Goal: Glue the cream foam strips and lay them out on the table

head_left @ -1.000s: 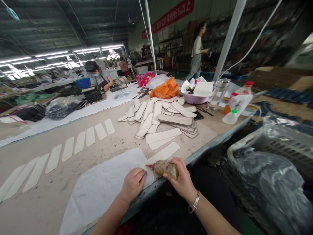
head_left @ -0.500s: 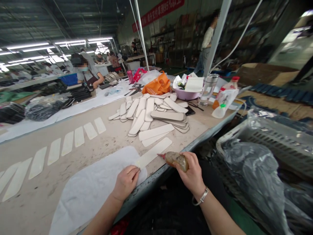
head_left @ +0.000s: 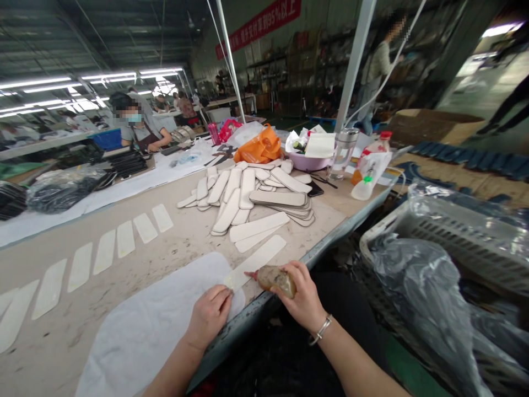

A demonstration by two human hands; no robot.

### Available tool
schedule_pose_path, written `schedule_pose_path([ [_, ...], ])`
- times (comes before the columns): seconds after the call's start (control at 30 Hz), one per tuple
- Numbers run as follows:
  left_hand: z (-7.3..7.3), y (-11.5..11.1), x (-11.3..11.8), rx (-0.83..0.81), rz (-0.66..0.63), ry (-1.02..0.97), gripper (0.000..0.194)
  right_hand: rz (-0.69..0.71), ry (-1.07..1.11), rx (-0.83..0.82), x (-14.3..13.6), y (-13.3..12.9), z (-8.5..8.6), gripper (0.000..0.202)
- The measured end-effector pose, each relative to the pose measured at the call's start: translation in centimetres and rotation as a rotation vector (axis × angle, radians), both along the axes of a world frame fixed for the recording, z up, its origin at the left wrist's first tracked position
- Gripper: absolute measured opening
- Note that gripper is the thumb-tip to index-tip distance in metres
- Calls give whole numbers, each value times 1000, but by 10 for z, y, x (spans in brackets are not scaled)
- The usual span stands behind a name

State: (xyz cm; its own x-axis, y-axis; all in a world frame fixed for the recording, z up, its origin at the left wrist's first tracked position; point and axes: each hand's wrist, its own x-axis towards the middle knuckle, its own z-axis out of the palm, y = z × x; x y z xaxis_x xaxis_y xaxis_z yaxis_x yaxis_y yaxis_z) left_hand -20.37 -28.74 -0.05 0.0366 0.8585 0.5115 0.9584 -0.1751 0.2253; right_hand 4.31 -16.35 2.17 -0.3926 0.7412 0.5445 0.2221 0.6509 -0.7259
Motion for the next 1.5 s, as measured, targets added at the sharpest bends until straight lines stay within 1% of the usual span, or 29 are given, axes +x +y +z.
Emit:
schedule_pose_path([
  [0.07, 1, 0, 0, 9, -2, -4, 14, -69, -24, 7, 2, 4, -1, 34],
  [0.17, 2, 1, 0, 5, 0, -10, 14, -267, -44, 58, 10, 16, -1, 33],
  [0.23, 2, 1, 1, -14, 8, -19, 14, -366, -33, 89, 15, 23, 2, 34],
  [0.4, 4, 0, 3, -43, 27, -43, 14, -486, 38, 139, 25, 38, 9, 37],
  [0.53, 4, 0, 3, -44, 11, -65, 13, -557, 31, 112, 26, 48, 7, 37],
  [0.73, 1, 2, -1, 13, -17, -87, 13, -524, 30, 37, 14, 54, -1, 37],
  [0.83, 0, 3, -3, 0, -27, -101, 12, -506, 9, 11, 11, 53, -2, 37],
  [0.97, -2, 3, -4, -32, -27, -113, 12, -528, -9, 17, 18, 49, -1, 37],
  [1.17, -1, 4, -3, -33, -4, -77, 12, -531, -9, 82, 33, 37, 4, 36],
  [1.27, -1, 5, -2, -37, 0, -70, 12, -455, 19, 80, 34, 29, 3, 34],
  [1.43, -2, 4, -1, -41, 13, -67, 13, -239, 63, 27, 28, 20, 1, 32],
  [1.5, -1, 5, -1, -49, 18, -75, 14, -243, 81, 23, 24, 22, 3, 32],
])
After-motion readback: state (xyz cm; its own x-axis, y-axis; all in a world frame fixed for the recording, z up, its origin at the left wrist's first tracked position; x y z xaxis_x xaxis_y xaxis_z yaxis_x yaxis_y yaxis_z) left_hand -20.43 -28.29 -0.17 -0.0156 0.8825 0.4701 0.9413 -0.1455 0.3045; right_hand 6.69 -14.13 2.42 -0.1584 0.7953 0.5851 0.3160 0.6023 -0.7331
